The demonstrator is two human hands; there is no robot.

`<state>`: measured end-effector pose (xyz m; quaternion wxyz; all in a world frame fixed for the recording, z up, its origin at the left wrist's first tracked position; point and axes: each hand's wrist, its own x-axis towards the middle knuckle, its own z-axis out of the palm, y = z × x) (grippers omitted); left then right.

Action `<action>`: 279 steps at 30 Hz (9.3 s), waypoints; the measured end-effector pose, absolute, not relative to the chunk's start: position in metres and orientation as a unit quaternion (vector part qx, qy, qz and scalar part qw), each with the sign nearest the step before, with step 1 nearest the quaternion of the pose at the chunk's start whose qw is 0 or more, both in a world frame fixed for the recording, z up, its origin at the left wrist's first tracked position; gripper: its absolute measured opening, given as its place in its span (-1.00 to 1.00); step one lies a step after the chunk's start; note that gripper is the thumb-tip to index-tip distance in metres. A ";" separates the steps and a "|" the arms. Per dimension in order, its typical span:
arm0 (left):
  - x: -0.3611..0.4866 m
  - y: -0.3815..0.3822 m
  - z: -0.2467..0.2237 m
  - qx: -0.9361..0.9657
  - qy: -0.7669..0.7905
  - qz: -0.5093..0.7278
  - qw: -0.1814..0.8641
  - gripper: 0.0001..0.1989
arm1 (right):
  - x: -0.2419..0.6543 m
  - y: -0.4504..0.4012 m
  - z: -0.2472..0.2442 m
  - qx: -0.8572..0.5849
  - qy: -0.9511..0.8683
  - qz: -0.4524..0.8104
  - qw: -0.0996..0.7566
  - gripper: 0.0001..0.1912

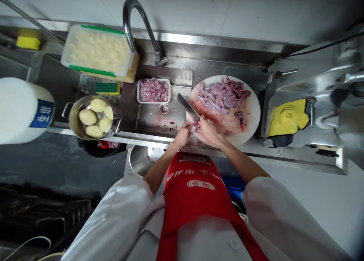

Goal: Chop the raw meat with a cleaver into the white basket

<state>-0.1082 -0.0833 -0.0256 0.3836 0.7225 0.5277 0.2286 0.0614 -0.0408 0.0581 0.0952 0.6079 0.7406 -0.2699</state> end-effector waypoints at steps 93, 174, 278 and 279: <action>-0.102 -0.113 -0.041 0.586 0.576 0.374 0.431 -0.74 | 0.086 -0.075 0.069 0.704 0.645 -0.278 0.104 -0.57; -0.065 -0.122 -0.044 0.663 0.551 0.363 0.354 -0.75 | 0.103 -0.088 0.042 0.679 0.663 -0.288 0.131 -0.56; -0.046 -0.090 -0.048 0.732 0.539 0.290 0.300 -0.89 | 0.206 -0.162 0.057 0.674 0.656 -0.291 0.176 -0.71; -0.043 -0.093 -0.049 0.719 0.553 0.298 0.298 -0.88 | 0.206 -0.162 0.058 0.674 0.655 -0.292 0.178 -0.71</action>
